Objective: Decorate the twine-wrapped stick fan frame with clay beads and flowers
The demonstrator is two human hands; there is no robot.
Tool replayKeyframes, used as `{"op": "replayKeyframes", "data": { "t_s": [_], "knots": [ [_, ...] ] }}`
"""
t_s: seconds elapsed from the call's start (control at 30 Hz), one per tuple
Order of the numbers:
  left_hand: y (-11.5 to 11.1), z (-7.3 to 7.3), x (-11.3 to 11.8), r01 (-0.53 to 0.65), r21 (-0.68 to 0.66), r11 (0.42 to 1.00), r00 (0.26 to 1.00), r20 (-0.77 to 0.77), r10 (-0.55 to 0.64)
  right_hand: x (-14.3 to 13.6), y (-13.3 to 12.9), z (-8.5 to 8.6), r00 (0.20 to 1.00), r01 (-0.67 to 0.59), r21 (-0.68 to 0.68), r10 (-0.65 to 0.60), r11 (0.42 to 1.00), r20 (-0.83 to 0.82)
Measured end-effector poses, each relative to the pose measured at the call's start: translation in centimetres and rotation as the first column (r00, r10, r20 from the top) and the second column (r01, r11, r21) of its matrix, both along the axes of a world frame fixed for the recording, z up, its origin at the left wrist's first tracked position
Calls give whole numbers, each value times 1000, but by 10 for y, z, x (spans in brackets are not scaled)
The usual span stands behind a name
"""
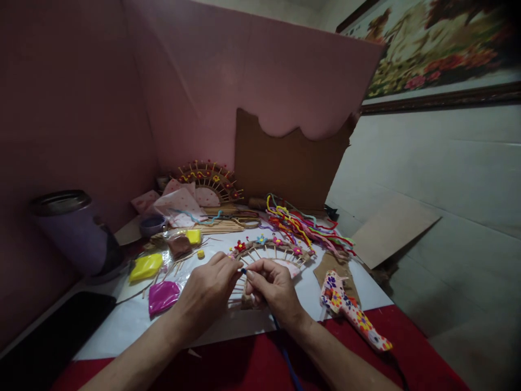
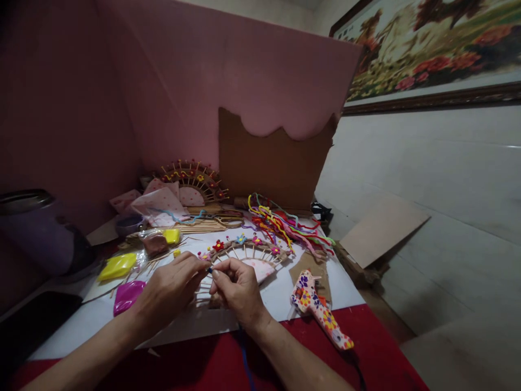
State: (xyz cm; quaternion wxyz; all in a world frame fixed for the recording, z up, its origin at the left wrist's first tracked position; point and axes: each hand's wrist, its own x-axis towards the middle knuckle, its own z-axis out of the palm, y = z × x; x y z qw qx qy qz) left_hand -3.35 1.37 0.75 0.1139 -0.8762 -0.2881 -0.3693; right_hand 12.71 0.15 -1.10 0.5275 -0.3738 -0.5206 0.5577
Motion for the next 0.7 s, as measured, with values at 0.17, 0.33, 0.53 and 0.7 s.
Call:
{"op": "replayKeyframes", "data": {
  "t_s": [0.17,0.33,0.53,0.7],
  "knots": [
    [0,-3,-1,10,57,998,999,-33,-8,-1,-1,3,1000,10,0,-10,1000,11],
    [-1,-6,-2,-13,25,1000,999,-30,14,-1,-2,4,1000,-6,-11,6,1000,31],
    [-4,0,0,20,-62,998,997,73,-16,0,-3,3,1000,-21,7,21,1000,6],
    [-3,0,-2,46,-123,991,996,78,-36,0,-2,3,999,-29,-10,29,1000,17]
  ]
}}
